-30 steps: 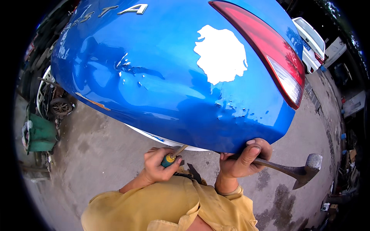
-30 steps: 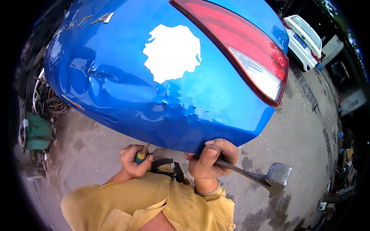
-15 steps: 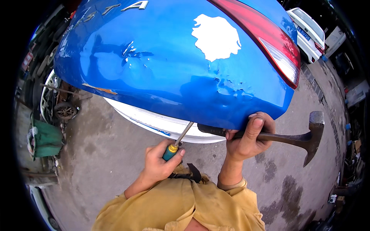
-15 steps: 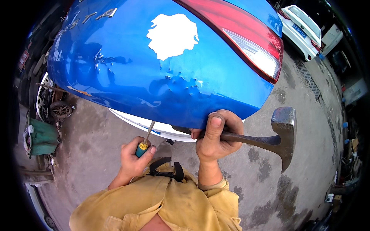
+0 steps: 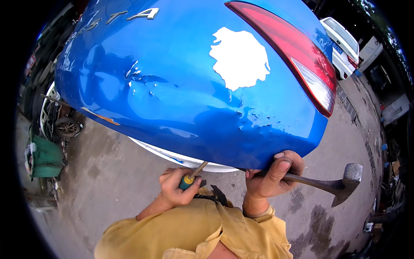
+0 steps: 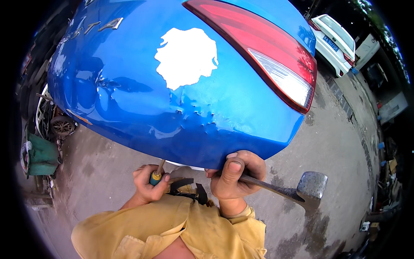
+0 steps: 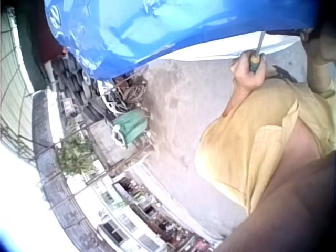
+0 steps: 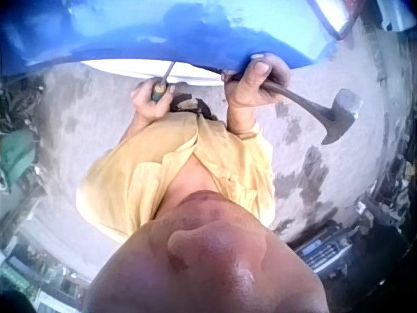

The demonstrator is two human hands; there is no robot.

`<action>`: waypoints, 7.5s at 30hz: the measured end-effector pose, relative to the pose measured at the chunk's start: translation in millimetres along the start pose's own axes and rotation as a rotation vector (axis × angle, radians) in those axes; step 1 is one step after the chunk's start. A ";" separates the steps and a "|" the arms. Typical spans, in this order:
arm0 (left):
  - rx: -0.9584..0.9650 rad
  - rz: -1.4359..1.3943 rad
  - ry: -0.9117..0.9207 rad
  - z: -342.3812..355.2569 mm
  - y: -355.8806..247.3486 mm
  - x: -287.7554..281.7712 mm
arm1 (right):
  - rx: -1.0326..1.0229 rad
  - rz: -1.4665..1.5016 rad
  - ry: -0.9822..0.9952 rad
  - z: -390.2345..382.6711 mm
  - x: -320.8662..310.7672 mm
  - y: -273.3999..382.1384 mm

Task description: The person uses a hammer and a screwdriver to push out a dent on the rear trunk lid of a blue car. They repeatedly strike the screwdriver handle with the hammer to apply force to the dented area. Later, they use a long metal rod to push the dent from the inside of the trunk.

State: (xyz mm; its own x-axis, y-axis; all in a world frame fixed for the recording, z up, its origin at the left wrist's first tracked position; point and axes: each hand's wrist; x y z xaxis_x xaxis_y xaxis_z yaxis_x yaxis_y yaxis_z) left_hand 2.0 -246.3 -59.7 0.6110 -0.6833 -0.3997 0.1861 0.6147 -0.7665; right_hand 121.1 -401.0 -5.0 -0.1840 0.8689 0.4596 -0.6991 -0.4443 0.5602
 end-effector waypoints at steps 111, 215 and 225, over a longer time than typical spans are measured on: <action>-0.555 -0.479 0.028 -39.7 -47.2 29.2 | 0.047 -0.131 -0.045 11.4 14.7 26.8; -0.370 -0.206 -0.030 -23.5 -53.0 24.5 | -0.083 -0.182 -0.049 10.5 -19.3 5.1; -0.668 -0.491 0.029 -19.9 -74.0 28.0 | -0.108 -0.201 -0.052 13.2 -12.1 7.0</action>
State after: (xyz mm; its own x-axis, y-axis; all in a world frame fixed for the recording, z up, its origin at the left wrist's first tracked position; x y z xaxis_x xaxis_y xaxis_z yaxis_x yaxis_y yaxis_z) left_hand -10.0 -318.8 -24.2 0.5573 -0.8286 0.0528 -0.0756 -0.1140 -0.9906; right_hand 127.6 -417.5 2.4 -0.0002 0.9239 0.3826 -0.7886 -0.2354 0.5680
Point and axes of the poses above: each hand's wrist, its own z-axis towards the middle knuckle, its own x-axis out of the palm, y = z × x, and after that the axes turned 7 degrees about -x, right-handed
